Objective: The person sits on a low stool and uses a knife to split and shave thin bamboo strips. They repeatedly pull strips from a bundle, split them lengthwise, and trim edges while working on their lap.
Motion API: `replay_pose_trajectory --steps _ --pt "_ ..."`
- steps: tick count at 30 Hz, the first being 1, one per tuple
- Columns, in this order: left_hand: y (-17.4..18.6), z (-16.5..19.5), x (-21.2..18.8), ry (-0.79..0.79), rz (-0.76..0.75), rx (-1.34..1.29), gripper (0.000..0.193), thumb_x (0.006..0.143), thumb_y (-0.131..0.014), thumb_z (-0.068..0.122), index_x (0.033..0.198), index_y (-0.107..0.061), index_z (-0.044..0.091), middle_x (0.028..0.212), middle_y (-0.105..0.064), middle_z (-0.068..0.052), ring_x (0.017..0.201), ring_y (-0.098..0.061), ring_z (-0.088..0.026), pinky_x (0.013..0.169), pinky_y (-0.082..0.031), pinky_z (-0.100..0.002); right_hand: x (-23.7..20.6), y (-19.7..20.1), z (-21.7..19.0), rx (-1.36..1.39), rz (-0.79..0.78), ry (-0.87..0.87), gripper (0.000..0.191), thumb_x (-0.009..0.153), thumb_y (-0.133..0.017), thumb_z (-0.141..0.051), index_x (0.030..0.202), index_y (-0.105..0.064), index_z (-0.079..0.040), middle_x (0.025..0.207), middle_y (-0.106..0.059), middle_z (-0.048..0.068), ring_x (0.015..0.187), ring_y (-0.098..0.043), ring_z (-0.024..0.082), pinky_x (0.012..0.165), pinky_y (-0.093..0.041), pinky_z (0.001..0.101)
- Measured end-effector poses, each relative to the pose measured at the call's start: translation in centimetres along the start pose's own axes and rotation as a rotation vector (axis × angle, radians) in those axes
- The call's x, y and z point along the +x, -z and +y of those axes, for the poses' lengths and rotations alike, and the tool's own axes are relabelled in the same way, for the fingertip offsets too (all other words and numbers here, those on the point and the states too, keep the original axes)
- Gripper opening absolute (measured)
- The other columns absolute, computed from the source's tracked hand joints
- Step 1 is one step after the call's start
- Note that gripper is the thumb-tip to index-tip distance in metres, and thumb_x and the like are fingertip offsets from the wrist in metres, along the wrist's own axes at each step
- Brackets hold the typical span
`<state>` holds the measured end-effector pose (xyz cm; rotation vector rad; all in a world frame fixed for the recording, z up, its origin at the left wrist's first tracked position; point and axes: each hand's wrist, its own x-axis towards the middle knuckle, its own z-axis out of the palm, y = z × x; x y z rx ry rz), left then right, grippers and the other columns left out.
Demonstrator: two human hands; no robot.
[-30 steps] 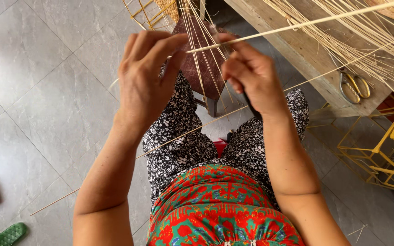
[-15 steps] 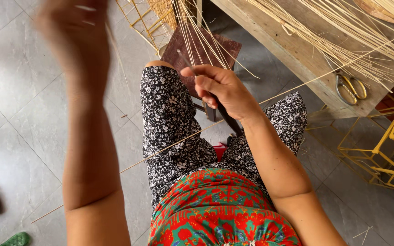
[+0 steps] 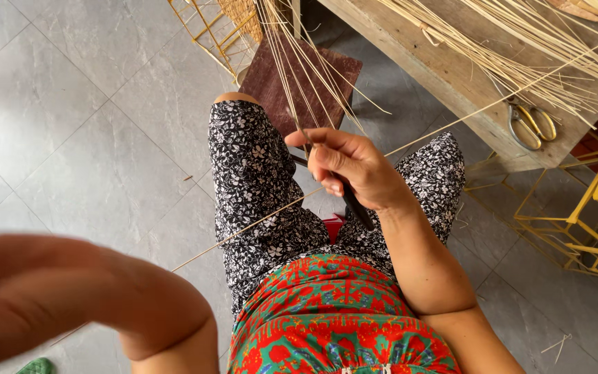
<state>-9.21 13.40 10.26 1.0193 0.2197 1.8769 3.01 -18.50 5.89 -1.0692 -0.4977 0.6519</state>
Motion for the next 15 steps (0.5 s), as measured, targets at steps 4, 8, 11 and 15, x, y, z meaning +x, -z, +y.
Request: replay_pose_trajectory --steps 4,8,11,15 --pt "-0.7 4.5 -5.3 0.018 -0.202 -0.171 0.006 0.108 -0.064 0.017 0.113 -0.064 0.013 0.114 -0.061 -0.004 0.089 -0.064 -0.017 0.075 -0.055 -0.025 -1.0 -1.8 -1.6 -0.021 -0.084 0.034 0.045 0.11 -0.06 -0.023 0.146 -0.055 0.004 0.08 -0.055 -0.001 0.064 -0.046 0.004 0.058 -0.04 0.0185" --pt "-2.3 5.5 -8.6 0.128 -0.551 -0.282 0.007 0.109 -0.062 0.022 0.113 -0.062 0.016 0.115 -0.059 -0.004 0.087 -0.062 -0.017 0.075 -0.053 -0.024 -2.9 -3.5 -3.1 -0.09 -0.144 0.134 0.058 0.109 -0.063 -0.029 0.156 -0.046 0.002 0.083 -0.059 0.0 0.063 -0.047 0.004 0.06 -0.041 0.0195" --pt "-3.3 5.1 -11.4 0.126 -0.754 -0.36 0.01 0.105 -0.063 0.021 0.108 -0.064 0.012 0.11 -0.06 -0.008 0.088 -0.067 -0.022 0.073 -0.057 -0.027 -4.1 -3.6 -4.3 -0.171 -0.105 0.158 0.068 0.106 -0.065 -0.033 0.159 -0.04 0.001 0.082 -0.06 0.001 0.06 -0.045 0.003 0.055 -0.039 0.018" --pt "-2.2 5.5 -13.9 0.415 -0.958 -0.31 0.007 0.107 -0.066 0.01 0.113 -0.07 0.008 0.115 -0.065 -0.014 0.097 -0.071 -0.026 0.083 -0.063 -0.033 -4.5 -3.5 -4.2 -0.161 0.078 0.142 0.069 0.105 -0.066 -0.034 0.159 -0.042 0.002 0.079 -0.061 0.002 0.06 -0.045 0.003 0.054 -0.037 0.0182"
